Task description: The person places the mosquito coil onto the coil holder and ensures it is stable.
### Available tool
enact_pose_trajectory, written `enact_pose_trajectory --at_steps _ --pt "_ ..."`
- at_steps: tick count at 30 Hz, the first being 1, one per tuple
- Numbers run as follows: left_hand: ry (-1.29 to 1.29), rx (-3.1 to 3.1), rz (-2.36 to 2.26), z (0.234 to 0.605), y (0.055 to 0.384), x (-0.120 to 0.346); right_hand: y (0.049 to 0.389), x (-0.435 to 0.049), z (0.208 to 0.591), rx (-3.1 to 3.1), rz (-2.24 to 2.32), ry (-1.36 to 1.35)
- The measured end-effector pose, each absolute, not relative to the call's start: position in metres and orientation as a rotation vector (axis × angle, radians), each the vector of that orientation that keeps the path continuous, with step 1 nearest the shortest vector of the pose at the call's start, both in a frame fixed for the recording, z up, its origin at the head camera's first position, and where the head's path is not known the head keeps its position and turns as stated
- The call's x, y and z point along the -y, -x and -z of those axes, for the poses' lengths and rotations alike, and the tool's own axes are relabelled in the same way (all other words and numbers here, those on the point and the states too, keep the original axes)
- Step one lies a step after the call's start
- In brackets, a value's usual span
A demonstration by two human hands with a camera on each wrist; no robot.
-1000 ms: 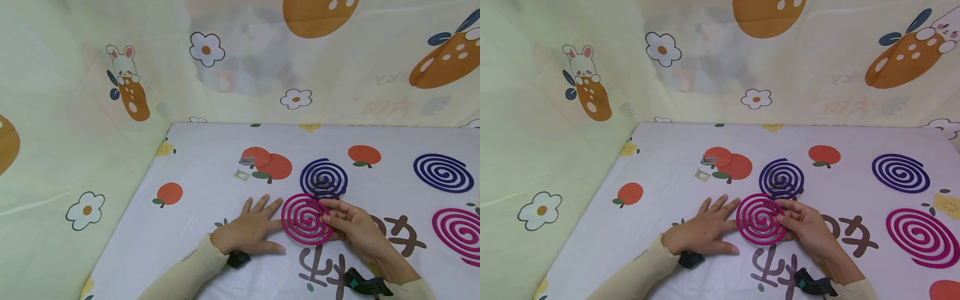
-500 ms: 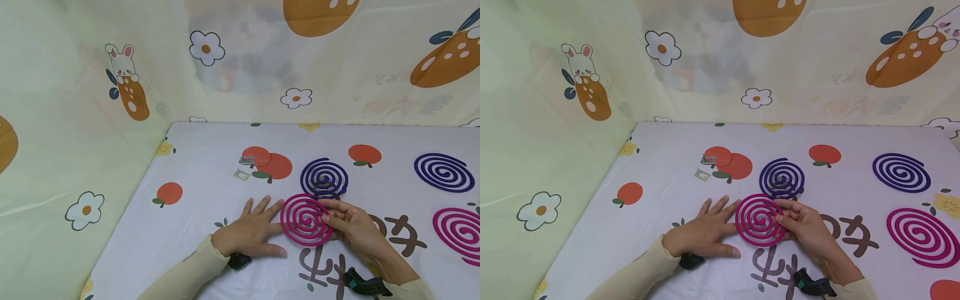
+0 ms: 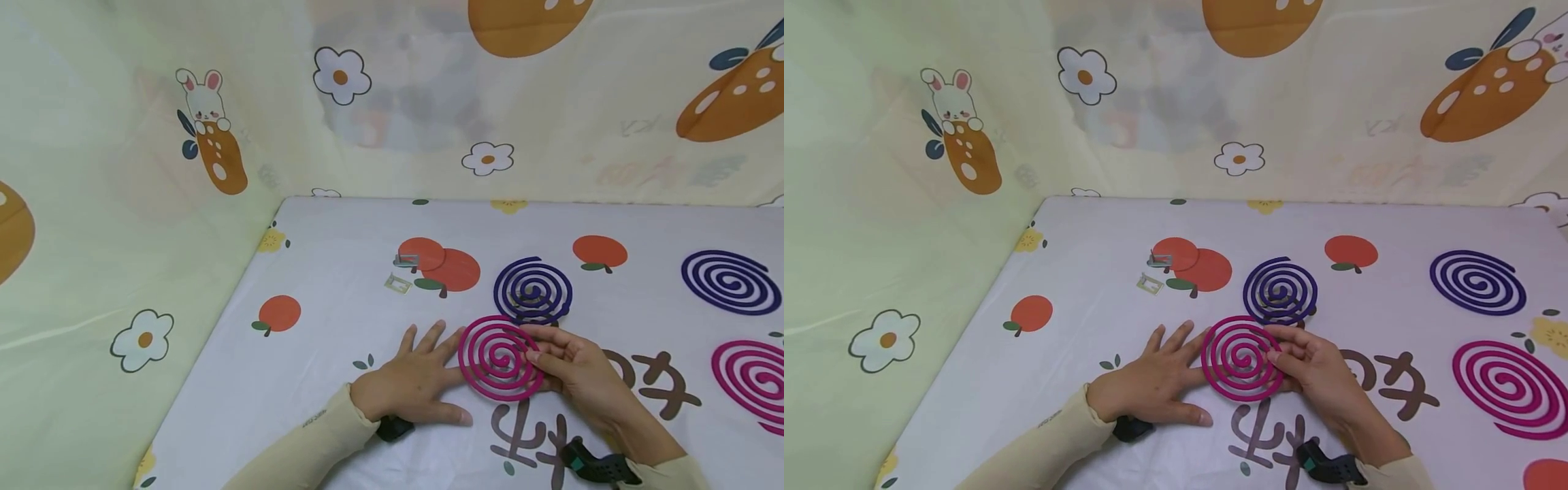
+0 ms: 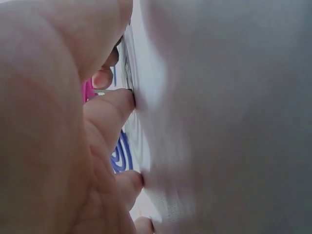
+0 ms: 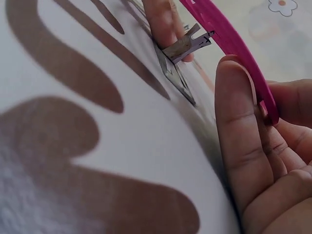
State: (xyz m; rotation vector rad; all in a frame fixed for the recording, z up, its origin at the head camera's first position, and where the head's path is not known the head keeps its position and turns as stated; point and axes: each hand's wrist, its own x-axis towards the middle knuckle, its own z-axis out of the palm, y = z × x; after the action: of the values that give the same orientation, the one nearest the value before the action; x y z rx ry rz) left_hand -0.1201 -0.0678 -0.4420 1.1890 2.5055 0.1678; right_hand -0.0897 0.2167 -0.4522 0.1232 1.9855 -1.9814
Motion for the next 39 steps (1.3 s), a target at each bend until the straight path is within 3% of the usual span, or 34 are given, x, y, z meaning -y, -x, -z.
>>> enact_pose_trajectory --at_steps 27,39 --pt "-1.222 -2.527 -0.114 0.442 0.116 0.064 0.089 -0.204 0.451 -1.982 2.029 -0.181" --pt "-1.200 -2.533 -0.068 0.441 0.113 0.062 0.087 -0.200 0.449 -2.028 1.987 -0.081"
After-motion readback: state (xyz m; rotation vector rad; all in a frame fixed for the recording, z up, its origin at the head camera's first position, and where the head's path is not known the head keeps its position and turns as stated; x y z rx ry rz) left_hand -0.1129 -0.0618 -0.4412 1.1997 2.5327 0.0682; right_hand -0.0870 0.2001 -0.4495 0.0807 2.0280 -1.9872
